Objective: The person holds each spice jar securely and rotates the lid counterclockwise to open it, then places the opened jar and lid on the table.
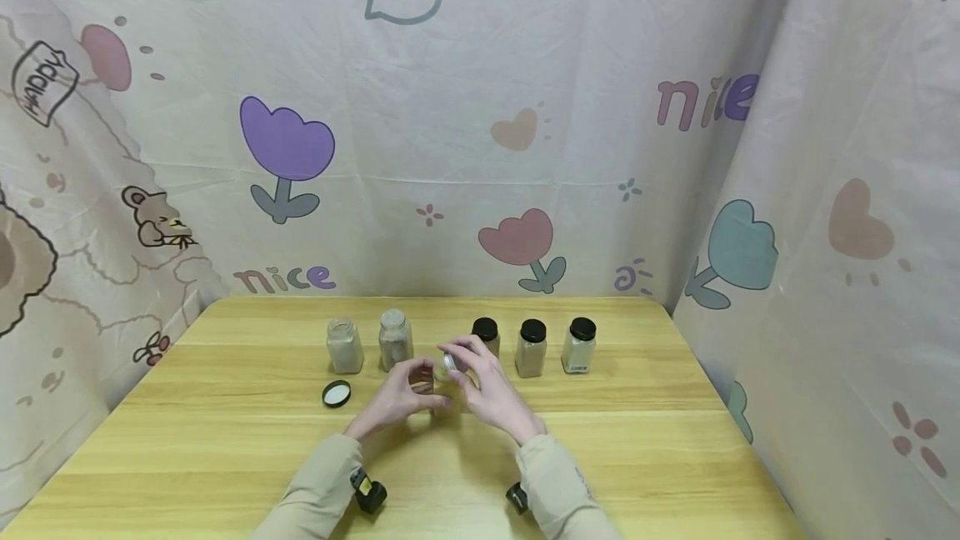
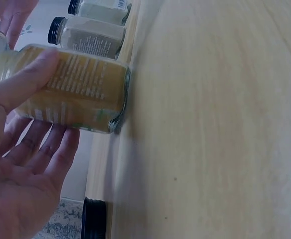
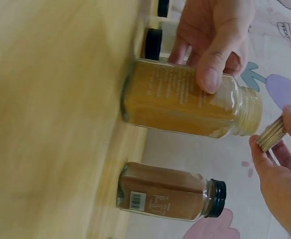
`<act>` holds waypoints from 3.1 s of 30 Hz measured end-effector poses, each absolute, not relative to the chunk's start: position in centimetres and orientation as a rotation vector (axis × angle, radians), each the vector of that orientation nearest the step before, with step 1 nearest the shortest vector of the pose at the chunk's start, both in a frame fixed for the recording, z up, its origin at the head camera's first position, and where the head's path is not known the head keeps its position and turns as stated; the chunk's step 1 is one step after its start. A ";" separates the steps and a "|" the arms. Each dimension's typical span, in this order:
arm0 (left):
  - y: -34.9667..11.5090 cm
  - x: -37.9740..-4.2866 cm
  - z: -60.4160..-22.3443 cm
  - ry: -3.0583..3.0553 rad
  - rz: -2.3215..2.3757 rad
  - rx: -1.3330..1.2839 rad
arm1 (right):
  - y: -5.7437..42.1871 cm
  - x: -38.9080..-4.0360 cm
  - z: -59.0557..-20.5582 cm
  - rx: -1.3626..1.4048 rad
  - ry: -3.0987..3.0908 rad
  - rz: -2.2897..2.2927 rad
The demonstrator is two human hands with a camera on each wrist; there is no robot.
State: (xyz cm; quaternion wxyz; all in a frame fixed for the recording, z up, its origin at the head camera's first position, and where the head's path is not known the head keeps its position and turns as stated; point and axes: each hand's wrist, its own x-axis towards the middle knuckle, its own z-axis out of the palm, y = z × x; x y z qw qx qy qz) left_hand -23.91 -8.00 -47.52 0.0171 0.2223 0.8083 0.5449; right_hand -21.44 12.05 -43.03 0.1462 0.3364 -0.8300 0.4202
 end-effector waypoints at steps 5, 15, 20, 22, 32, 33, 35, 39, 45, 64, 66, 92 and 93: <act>-7.9 -24.1 -47.6 2.531 1.751 0.620 | 12.1 -21.5 -43.5 0.932 -2.400 1.284; -7.2 -24.5 -47.8 2.576 1.898 0.423 | 12.1 -21.5 -44.0 0.858 -2.283 1.475; -6.9 -24.9 -47.8 2.632 1.903 0.420 | 12.2 -21.5 -44.3 0.828 -2.320 1.496; -6.8 -25.0 -47.8 2.662 1.894 0.416 | 12.2 -21.5 -44.4 0.819 -2.336 1.508; -6.2 -25.7 -47.5 2.706 1.867 0.309 | 12.3 -21.7 -44.7 0.722 -2.416 1.572; -6.2 -25.8 -47.5 2.714 1.860 0.303 | 12.3 -21.7 -44.7 0.714 -2.428 1.573; -6.1 -25.9 -47.4 2.740 1.838 0.297 | 12.2 -21.8 -44.7 0.702 -2.451 1.573; -5.9 -26.2 -47.4 2.800 1.788 0.290 | 12.1 -21.9 -44.8 0.709 -2.483 1.585; -5.8 -26.5 -47.4 2.899 1.716 0.271 | 12.0 -22.1 -45.1 0.751 -2.507 1.545; -7.9 -24.3 -46.7 2.863 1.729 0.388 | 10.7 -23.6 -44.9 0.675 -2.842 1.178; -8.2 -24.1 -46.8 2.875 1.724 0.385 | 10.5 -23.9 -44.9 0.692 -2.872 1.158; -9.6 -23.3 -47.0 2.843 1.722 0.321 | 8.6 -25.5 -46.5 0.808 -2.861 0.779; -9.6 -23.3 -47.0 2.841 1.720 0.316 | 8.5 -25.5 -46.6 0.810 -2.859 0.765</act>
